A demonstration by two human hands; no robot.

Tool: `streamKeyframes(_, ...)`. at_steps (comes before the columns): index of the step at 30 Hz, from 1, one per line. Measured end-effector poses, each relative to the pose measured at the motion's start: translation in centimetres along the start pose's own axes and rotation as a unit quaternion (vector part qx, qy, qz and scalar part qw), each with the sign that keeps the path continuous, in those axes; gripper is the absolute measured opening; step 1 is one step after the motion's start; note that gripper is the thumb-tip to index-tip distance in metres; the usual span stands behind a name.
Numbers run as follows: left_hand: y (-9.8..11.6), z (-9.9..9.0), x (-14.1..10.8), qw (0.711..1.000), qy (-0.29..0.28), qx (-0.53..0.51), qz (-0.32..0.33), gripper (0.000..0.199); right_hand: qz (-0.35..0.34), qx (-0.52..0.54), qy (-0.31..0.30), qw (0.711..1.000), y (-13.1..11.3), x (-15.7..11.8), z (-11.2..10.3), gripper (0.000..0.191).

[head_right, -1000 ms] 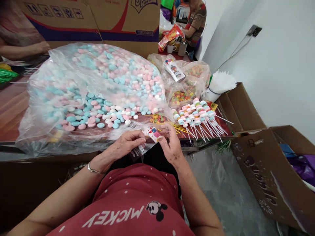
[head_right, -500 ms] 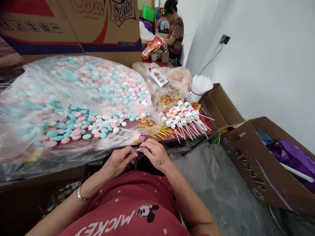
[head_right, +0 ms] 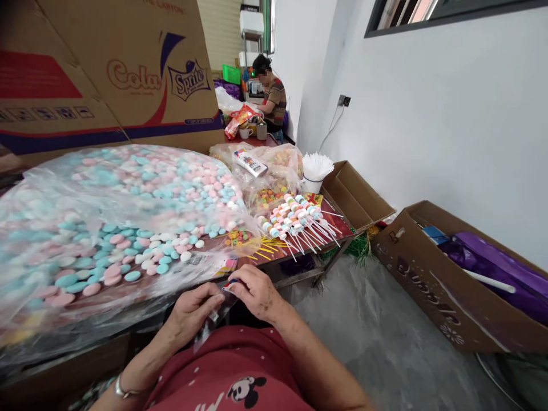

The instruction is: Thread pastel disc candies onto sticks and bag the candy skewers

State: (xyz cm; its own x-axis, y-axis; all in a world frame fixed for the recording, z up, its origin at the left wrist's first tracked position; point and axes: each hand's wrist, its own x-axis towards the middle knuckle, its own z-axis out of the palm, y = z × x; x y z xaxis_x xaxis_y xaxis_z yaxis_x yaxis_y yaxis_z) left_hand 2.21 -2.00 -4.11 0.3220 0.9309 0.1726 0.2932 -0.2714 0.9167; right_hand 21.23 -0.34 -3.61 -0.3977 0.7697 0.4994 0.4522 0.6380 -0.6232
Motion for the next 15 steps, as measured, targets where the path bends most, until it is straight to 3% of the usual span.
streamKeyframes(5, 0.1, 0.4, 0.2, 0.998, -0.019, 0.043, 0.037, 0.031, -0.026, -0.050, 0.027, 0.998, 0.3, -0.3, -0.2, 0.037)
streamKeyframes(8, 0.2, 0.7, 0.5, 1.000, -0.031, 0.001, 0.000, 0.026, -0.001, -0.061, 0.049, 0.997, 0.4, -0.2, -0.2, 0.042)
streamKeyframes(11, 0.2, 0.6, 0.7, 0.995, -0.036, -0.076, -0.048, 0.020, 0.041, 0.018, 0.022, 0.999, 0.3, 0.1, -0.5, 0.038)
streamKeyframes(15, 0.0, -0.3, 0.5, 0.985, -0.039, -0.139, -0.093, 0.029, 0.091, 0.135, -0.045, 0.986, 0.3, 0.6, -1.1, 0.022)
